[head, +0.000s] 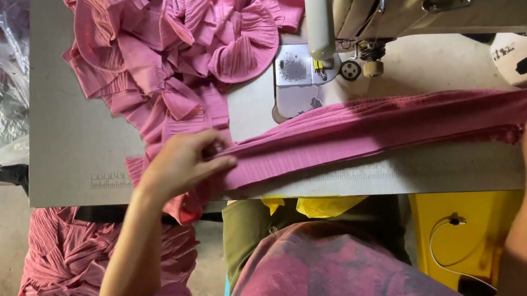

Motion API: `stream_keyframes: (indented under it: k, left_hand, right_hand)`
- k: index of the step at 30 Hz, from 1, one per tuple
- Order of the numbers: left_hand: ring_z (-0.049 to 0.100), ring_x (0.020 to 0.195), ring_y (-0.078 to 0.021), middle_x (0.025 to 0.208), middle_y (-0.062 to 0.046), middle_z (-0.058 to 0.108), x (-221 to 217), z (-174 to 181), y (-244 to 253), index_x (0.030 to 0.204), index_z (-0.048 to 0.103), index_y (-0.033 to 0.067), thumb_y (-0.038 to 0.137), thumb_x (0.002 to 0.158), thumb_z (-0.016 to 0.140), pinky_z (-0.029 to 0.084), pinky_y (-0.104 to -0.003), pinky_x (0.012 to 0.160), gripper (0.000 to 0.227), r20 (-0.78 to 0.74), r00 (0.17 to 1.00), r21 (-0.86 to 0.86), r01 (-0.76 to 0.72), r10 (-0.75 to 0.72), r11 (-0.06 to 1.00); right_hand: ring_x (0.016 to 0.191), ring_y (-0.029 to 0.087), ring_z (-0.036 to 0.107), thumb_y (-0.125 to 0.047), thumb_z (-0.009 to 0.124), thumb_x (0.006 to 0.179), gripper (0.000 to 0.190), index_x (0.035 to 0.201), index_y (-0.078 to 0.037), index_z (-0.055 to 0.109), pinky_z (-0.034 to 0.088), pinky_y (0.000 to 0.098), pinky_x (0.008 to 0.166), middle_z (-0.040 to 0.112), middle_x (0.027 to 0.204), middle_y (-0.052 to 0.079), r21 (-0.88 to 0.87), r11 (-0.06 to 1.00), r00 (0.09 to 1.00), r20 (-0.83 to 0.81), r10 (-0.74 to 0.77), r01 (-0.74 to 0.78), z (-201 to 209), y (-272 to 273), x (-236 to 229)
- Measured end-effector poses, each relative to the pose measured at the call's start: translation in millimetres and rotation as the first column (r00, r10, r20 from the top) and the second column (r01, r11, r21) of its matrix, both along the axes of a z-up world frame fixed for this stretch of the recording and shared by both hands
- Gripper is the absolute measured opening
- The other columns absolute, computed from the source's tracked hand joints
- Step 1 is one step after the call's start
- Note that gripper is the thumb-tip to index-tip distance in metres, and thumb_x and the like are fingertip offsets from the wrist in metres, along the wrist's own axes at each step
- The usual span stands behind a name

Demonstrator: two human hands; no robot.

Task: Trimming the excess material from a pink ruffled fabric strip using hand snips at a sewing workstation.

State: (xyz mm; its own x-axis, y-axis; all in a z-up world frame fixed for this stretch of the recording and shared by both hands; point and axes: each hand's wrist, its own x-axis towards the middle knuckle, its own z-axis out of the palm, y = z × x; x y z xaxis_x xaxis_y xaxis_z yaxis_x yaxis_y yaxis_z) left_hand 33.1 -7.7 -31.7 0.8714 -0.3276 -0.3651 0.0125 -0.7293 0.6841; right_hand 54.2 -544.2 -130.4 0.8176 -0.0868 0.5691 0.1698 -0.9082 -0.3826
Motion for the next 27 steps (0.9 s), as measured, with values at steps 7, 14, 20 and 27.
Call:
stream_keyframes:
  k: [7, 14, 20, 27]
  left_hand:
    - [0.051, 0.046, -0.0035, 0.065, 0.006, 0.065, -8, 8, 28, 0.091, 0.065, 0.0202, 0.029, 0.081, 0.055, 0.041, -0.018, 0.048, 0.017, -0.013, 0.999, 0.063, -0.028, 0.029, 0.998]
    - [0.047, 0.060, -0.0113, 0.069, 0.001, 0.051, -36, -6, -4, 0.071, 0.044, 0.0149, 0.040, 0.080, 0.061, 0.044, -0.025, 0.050, 0.031, 0.348, 0.916, 0.291, -0.310, 0.202, 0.905]
    - [0.055, 0.053, -0.0192, 0.062, -0.001, 0.058, -52, -23, -12, 0.071, 0.057, 0.0107, 0.022, 0.083, 0.055, 0.044, -0.037, 0.039, 0.016, 0.485, 0.840, 0.338, -0.438, 0.244, 0.833]
    - [0.062, 0.064, -0.0269, 0.056, -0.004, 0.055, -55, -25, -11, 0.086, 0.046, 0.0245, 0.039, 0.083, 0.038, 0.047, -0.038, 0.061, 0.017, 0.338, 0.873, 0.292, -0.452, 0.351, 0.843]
  right_hand:
    - [0.071, 0.036, 0.064, -0.017, 0.044, 0.121, 0.029, 0.118, 0.011, 0.051, 0.054, 0.0351, 0.052, 0.063, 0.094, 0.024, -0.003, 0.994, 0.959, -0.265, -0.104, 0.107, 25, 8, -6]
    - [0.090, 0.038, 0.065, 0.009, 0.067, 0.107, 0.018, 0.117, 0.019, 0.057, 0.053, 0.0391, 0.076, 0.064, 0.101, 0.032, -0.186, 0.976, 0.992, 0.016, 0.122, -0.117, 24, 33, -7]
    - [0.058, 0.018, 0.045, -0.009, 0.038, 0.107, 0.017, 0.102, 0.004, 0.048, 0.038, 0.0275, 0.057, 0.047, 0.077, 0.011, 0.460, 0.864, 0.973, -0.003, 0.230, -0.203, 64, 187, -48]
    - [0.038, 0.011, 0.034, -0.054, 0.036, 0.085, 0.050, 0.099, -0.009, 0.050, 0.026, 0.0180, 0.025, 0.028, 0.057, 0.001, 0.752, 0.058, 0.077, -0.143, 0.987, 0.657, 60, 324, -70]
